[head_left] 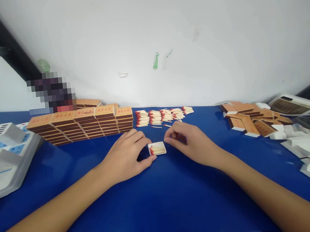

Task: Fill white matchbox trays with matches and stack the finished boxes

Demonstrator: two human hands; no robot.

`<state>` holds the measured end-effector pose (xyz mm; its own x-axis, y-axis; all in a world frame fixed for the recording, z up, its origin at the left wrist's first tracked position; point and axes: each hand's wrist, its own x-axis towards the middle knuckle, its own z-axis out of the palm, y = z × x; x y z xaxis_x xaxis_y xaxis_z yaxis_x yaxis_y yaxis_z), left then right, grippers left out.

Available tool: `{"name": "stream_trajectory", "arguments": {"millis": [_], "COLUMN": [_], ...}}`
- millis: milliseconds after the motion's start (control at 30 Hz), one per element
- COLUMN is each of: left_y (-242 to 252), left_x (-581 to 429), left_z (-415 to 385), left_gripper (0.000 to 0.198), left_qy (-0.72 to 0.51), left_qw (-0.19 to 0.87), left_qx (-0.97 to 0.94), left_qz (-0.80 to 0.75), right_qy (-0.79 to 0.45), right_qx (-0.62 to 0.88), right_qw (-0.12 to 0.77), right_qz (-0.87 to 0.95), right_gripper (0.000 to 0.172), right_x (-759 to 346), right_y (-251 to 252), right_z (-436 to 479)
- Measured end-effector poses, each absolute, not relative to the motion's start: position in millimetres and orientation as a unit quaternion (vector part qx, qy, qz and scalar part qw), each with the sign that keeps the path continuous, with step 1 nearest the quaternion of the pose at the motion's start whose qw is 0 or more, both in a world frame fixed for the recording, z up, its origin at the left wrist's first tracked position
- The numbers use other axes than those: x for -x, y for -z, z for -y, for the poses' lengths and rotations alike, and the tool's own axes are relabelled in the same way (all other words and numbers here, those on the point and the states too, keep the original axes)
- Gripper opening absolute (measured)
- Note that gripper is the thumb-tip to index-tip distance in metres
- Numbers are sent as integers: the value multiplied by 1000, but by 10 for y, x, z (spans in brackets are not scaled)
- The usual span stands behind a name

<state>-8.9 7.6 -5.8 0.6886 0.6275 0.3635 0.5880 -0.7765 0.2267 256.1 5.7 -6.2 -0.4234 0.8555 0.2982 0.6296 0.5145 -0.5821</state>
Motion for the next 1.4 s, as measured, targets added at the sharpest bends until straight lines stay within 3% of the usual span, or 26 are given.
{"name": "stream_trajectory", "arguments": {"millis": [200,333,933,1133,1400], "left_y": [58,56,66,52,58], "left_x": [86,86,85,81,83], "left_z": [-67,-76,-71,-67,-78], "left_gripper": [31,30,30,27,32], "left_qy": [-216,-218,-213,-208,-208], "left_qw": [50,51,50,52,50], "left_qx": [-919,-917,-915,-916,-917], "left_qz": [-327,-331,-338,-338,-336], "right_qy": [-63,-72,-197,-176,-118], "right_qx": [531,531,447,415,505], "right_qw": [301,277,240,245,224], "right_qz": [790,797,839,858,825], "right_gripper": [4,14,16,11,9], "right_x": [-2824,-2849,-2550,-2446,-2652], "right_y": [266,322,11,12,151], "right_z": [-435,-514,-42,46,-137]}}
